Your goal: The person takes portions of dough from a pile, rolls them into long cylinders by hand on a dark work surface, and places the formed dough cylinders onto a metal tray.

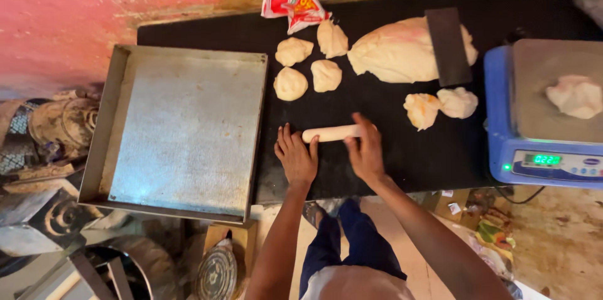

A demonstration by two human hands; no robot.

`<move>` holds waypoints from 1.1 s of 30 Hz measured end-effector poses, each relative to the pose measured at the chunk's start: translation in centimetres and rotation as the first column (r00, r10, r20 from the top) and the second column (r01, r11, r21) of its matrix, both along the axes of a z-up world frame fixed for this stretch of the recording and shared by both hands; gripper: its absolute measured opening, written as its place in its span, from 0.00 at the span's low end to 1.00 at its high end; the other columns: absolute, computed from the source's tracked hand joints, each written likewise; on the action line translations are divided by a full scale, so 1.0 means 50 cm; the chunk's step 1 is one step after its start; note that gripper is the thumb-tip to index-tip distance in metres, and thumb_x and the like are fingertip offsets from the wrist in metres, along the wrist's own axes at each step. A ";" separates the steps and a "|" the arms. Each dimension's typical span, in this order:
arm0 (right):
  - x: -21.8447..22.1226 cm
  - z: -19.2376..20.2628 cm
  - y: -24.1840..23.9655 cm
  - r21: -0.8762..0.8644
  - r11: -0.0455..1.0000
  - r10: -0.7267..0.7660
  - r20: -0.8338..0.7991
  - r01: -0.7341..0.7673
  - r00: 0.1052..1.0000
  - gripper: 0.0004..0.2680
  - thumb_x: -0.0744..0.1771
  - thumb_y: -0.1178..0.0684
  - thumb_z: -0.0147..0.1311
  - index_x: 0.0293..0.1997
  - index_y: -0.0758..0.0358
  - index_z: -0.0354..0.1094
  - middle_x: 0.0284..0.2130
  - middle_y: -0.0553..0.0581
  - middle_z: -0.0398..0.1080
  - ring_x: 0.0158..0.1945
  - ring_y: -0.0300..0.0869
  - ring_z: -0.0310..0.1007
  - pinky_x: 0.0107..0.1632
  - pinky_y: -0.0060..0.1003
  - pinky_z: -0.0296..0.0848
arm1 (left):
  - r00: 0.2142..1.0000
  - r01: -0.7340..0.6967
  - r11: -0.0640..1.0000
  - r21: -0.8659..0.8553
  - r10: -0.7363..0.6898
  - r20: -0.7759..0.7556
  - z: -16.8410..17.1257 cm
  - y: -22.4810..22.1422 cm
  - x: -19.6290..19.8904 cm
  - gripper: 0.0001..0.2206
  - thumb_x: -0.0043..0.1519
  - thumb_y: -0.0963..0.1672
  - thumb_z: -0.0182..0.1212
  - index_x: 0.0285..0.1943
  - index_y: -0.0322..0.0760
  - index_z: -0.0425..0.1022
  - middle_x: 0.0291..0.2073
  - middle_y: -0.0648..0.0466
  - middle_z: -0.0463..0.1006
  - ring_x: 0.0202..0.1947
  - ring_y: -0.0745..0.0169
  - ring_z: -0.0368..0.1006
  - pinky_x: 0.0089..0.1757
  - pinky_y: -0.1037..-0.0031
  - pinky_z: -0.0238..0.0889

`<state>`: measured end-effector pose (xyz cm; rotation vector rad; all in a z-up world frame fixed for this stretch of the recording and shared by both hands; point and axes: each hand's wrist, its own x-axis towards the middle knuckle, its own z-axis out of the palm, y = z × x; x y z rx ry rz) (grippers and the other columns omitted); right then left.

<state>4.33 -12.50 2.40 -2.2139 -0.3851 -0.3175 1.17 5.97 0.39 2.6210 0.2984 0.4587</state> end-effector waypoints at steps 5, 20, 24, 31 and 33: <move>0.037 -0.008 -0.058 -0.375 0.918 0.131 -0.017 -0.127 0.991 0.26 0.61 0.44 0.62 0.63 0.62 0.63 0.56 0.68 0.66 0.61 0.63 0.62 0.61 0.56 0.58 | 0.999 0.009 0.964 -0.264 0.002 0.040 -0.004 -0.004 0.013 0.18 0.63 0.52 0.62 0.46 0.35 0.71 0.51 0.43 0.75 0.58 0.37 0.63 0.54 0.44 0.55; -0.241 -0.001 -0.053 -0.323 0.910 0.237 -0.112 -0.261 0.965 0.37 0.68 0.30 0.40 0.76 0.80 0.37 0.75 0.81 0.37 0.79 0.68 0.33 0.76 0.62 0.33 | 0.858 0.485 0.866 -0.125 -0.498 -0.121 0.030 -0.086 -0.222 0.37 0.72 0.56 0.38 0.78 0.18 0.49 0.77 0.30 0.48 0.79 0.33 0.42 0.72 0.48 0.35; -0.059 -0.020 -0.020 -0.585 0.777 0.198 -0.127 -0.234 0.972 0.39 0.67 0.27 0.43 0.76 0.77 0.38 0.74 0.81 0.36 0.78 0.71 0.32 0.74 0.65 0.29 | 0.895 0.420 0.894 0.153 -0.381 -0.230 0.031 -0.076 -0.042 0.38 0.70 0.59 0.37 0.78 0.26 0.48 0.77 0.31 0.45 0.78 0.28 0.36 0.71 0.45 0.31; 0.119 -0.014 -0.004 -0.567 0.770 0.217 -0.198 -0.292 0.956 0.41 0.66 0.23 0.42 0.79 0.72 0.39 0.74 0.85 0.33 0.78 0.72 0.29 0.74 0.65 0.29 | 0.797 0.596 0.738 0.316 -0.496 -0.344 0.051 -0.031 0.147 0.40 0.70 0.59 0.40 0.81 0.24 0.46 0.78 0.31 0.41 0.79 0.35 0.33 0.72 0.49 0.26; 0.023 -0.001 -0.025 -0.592 0.750 0.257 -0.150 -0.295 0.955 0.42 0.65 0.21 0.41 0.78 0.74 0.40 0.75 0.81 0.35 0.78 0.72 0.30 0.75 0.66 0.31 | 0.612 0.782 0.497 0.375 -0.503 -0.610 0.059 -0.004 0.058 0.44 0.63 0.59 0.45 0.80 0.21 0.45 0.78 0.33 0.41 0.78 0.35 0.32 0.70 0.50 0.25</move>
